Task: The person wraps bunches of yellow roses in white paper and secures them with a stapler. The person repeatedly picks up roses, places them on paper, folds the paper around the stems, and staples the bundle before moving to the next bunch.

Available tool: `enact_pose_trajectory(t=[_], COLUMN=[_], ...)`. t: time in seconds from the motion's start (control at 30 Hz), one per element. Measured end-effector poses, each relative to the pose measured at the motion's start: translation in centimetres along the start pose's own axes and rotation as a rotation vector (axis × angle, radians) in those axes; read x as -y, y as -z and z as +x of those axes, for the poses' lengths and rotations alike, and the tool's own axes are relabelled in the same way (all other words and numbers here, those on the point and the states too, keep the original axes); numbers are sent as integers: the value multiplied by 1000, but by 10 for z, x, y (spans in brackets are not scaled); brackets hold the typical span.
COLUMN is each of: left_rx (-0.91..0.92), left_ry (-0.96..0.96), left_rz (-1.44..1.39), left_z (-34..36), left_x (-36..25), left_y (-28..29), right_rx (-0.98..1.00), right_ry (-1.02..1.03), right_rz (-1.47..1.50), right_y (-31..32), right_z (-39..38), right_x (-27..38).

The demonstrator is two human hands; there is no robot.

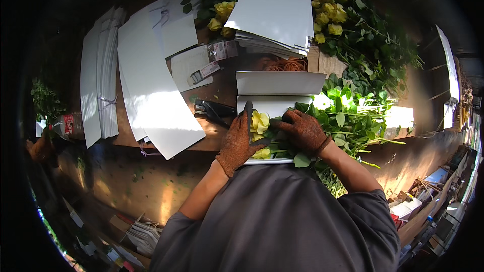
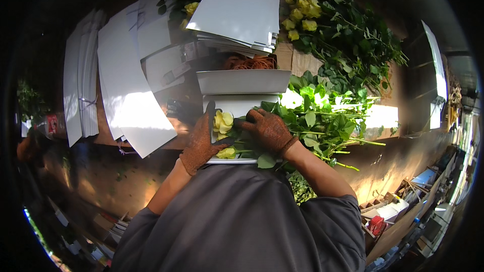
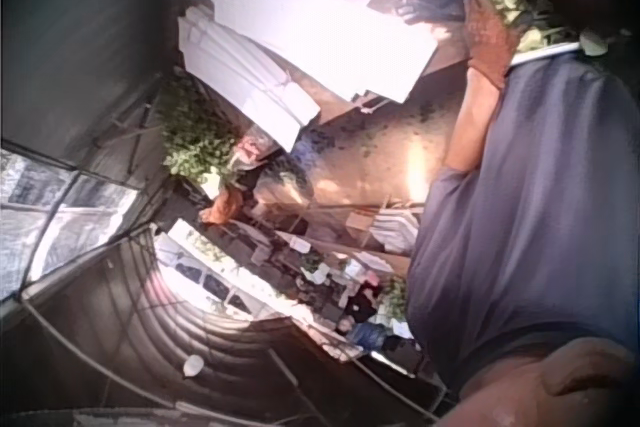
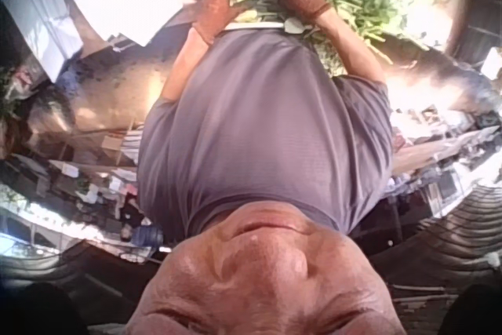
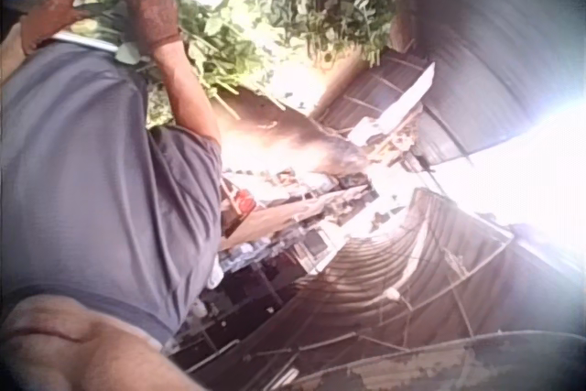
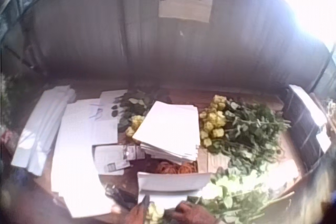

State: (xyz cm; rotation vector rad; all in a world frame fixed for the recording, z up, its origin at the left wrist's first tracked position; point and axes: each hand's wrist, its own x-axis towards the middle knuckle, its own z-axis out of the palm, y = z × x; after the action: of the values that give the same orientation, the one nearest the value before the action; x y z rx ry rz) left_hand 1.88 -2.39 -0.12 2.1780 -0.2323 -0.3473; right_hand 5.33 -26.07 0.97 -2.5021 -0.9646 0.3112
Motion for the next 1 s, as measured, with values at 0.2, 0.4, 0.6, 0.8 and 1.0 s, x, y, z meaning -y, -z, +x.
enact_pose_trajectory(t=[0.2, 0.4, 0.6, 0.8, 1.0], left_rx=[153, 179, 174, 65, 64], left_ry=[-106, -106, -136, -196, -180], left_rz=[198, 261, 326, 314, 373], left_z=[4, 2, 9, 14, 12], left_x=[-2, -6, -19, -11, -12], left_y=[6, 7, 16, 7, 5], right_rx=[131, -228, 604, 578, 218], right_ry=[-9, -370, -682, -701, -666], right_rz=[91, 417, -77, -70, -436], right_y=[7, 109, 30, 7, -9], right_z=[-13, 23, 20, 7, -6], right_x=[5, -80, -197, -212, -213])
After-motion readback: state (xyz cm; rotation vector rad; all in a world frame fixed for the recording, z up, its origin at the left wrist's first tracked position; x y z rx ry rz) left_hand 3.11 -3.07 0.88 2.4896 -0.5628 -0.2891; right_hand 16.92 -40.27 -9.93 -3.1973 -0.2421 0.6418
